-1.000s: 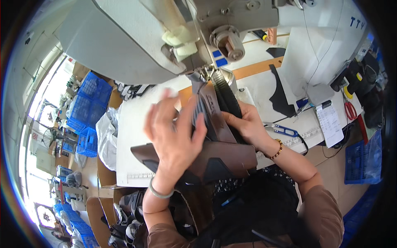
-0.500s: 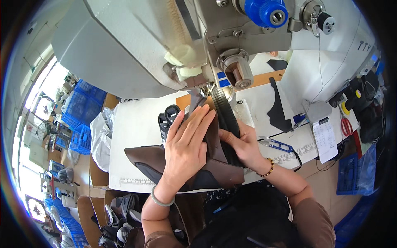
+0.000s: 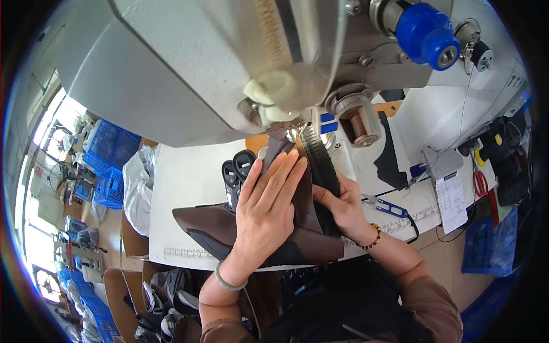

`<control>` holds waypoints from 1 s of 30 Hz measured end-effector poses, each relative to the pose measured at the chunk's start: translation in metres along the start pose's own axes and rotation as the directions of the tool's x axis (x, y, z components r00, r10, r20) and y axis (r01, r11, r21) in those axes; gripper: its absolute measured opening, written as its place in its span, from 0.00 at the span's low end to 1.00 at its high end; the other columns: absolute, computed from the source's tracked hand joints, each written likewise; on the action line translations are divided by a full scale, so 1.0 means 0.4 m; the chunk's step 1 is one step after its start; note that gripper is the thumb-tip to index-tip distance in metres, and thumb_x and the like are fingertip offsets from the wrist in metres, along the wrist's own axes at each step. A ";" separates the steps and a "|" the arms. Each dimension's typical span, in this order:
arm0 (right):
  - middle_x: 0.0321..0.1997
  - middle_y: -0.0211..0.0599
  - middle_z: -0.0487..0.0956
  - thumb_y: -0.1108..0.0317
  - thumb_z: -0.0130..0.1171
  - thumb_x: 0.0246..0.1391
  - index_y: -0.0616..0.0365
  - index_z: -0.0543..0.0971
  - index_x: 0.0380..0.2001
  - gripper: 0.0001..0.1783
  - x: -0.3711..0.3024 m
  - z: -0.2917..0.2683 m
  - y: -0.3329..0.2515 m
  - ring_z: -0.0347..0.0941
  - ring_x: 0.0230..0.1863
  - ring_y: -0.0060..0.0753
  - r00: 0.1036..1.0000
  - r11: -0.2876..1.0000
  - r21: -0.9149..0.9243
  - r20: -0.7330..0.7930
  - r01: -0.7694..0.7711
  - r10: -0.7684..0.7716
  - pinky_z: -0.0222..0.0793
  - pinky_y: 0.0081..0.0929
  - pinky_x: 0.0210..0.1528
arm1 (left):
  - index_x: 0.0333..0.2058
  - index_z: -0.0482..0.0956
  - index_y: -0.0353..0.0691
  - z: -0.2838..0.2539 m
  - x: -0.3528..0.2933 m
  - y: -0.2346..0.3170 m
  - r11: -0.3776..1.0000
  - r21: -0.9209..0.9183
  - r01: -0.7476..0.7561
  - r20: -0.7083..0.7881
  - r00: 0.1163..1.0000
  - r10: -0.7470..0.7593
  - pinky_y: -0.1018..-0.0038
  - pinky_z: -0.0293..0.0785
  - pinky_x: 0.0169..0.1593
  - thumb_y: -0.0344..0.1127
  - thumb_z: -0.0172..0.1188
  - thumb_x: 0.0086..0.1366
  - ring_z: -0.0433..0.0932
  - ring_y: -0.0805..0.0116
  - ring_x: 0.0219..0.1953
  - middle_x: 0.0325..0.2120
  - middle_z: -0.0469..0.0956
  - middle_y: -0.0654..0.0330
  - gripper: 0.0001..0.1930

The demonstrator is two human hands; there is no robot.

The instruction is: The person sews together various leather shoe upper components using an industrial sewing machine, joining the leather parts with thread.

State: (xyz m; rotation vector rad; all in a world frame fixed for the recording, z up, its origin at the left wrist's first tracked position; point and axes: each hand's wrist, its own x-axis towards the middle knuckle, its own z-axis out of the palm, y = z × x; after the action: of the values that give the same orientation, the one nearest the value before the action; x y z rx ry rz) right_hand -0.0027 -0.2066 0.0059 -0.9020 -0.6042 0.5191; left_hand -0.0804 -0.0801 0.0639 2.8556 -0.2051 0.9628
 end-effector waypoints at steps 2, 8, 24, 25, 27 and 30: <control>0.38 0.29 0.76 0.75 0.53 0.56 0.67 0.70 0.46 0.14 0.008 -0.003 -0.002 0.70 0.38 0.13 1.000 0.999 0.025 -0.008 -0.021 0.021 0.67 0.13 0.39 | 0.47 0.74 0.35 0.006 0.006 -0.005 0.999 -0.043 0.002 -0.028 1.000 -0.003 0.62 0.53 0.63 0.19 0.43 0.45 0.70 0.62 0.54 0.49 0.72 0.55 0.27; 0.35 0.27 0.76 0.73 0.52 0.56 0.65 0.72 0.44 0.12 0.014 0.011 -0.013 0.69 0.34 0.12 0.997 0.997 -0.079 -0.076 -0.003 -0.003 0.67 0.13 0.35 | 0.47 0.74 0.35 0.007 -0.006 -0.022 0.990 -0.141 -0.012 -0.063 0.998 0.003 0.60 0.53 0.63 0.20 0.47 0.46 0.69 0.60 0.54 0.48 0.73 0.55 0.25; 0.34 0.25 0.75 0.71 0.51 0.58 0.65 0.71 0.44 0.12 -0.011 0.018 0.019 0.66 0.34 0.10 0.992 0.995 -0.032 -0.075 0.100 -0.102 0.64 0.11 0.33 | 0.48 0.73 0.35 0.027 -0.025 0.008 0.999 -0.016 -0.052 -0.091 0.995 0.050 0.59 0.53 0.63 0.20 0.48 0.45 0.67 0.62 0.56 0.51 0.70 0.56 0.26; 0.35 0.26 0.75 0.71 0.51 0.58 0.66 0.71 0.44 0.12 -0.013 0.019 0.021 0.66 0.34 0.10 0.992 0.995 -0.032 -0.074 0.099 -0.101 0.64 0.11 0.34 | 0.48 0.73 0.34 0.027 -0.024 0.009 0.999 -0.014 -0.047 -0.090 0.995 0.046 0.59 0.53 0.63 0.20 0.48 0.45 0.67 0.61 0.57 0.51 0.70 0.56 0.26; 0.36 0.26 0.75 0.72 0.51 0.58 0.66 0.70 0.44 0.12 -0.019 0.025 0.020 0.66 0.35 0.10 0.993 0.994 -0.038 -0.061 0.102 -0.105 0.64 0.11 0.34 | 0.48 0.73 0.33 0.023 -0.027 0.016 0.999 -0.010 -0.032 -0.091 0.995 0.031 0.59 0.52 0.63 0.20 0.47 0.45 0.67 0.61 0.57 0.51 0.70 0.55 0.27; 0.38 0.28 0.75 0.73 0.50 0.58 0.66 0.69 0.46 0.14 -0.040 0.035 0.019 0.66 0.37 0.11 0.994 0.997 -0.009 -0.072 0.082 -0.082 0.65 0.13 0.38 | 0.48 0.73 0.32 0.026 -0.034 0.023 1.000 -0.014 -0.005 -0.099 0.995 0.004 0.59 0.52 0.63 0.20 0.47 0.45 0.66 0.60 0.57 0.51 0.70 0.55 0.27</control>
State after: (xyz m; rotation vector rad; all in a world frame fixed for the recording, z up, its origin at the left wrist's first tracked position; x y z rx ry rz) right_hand -0.0251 -0.2050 0.0020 -0.8938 -0.5750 0.4092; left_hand -0.0865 -0.0897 0.0480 2.7874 -0.2077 1.0957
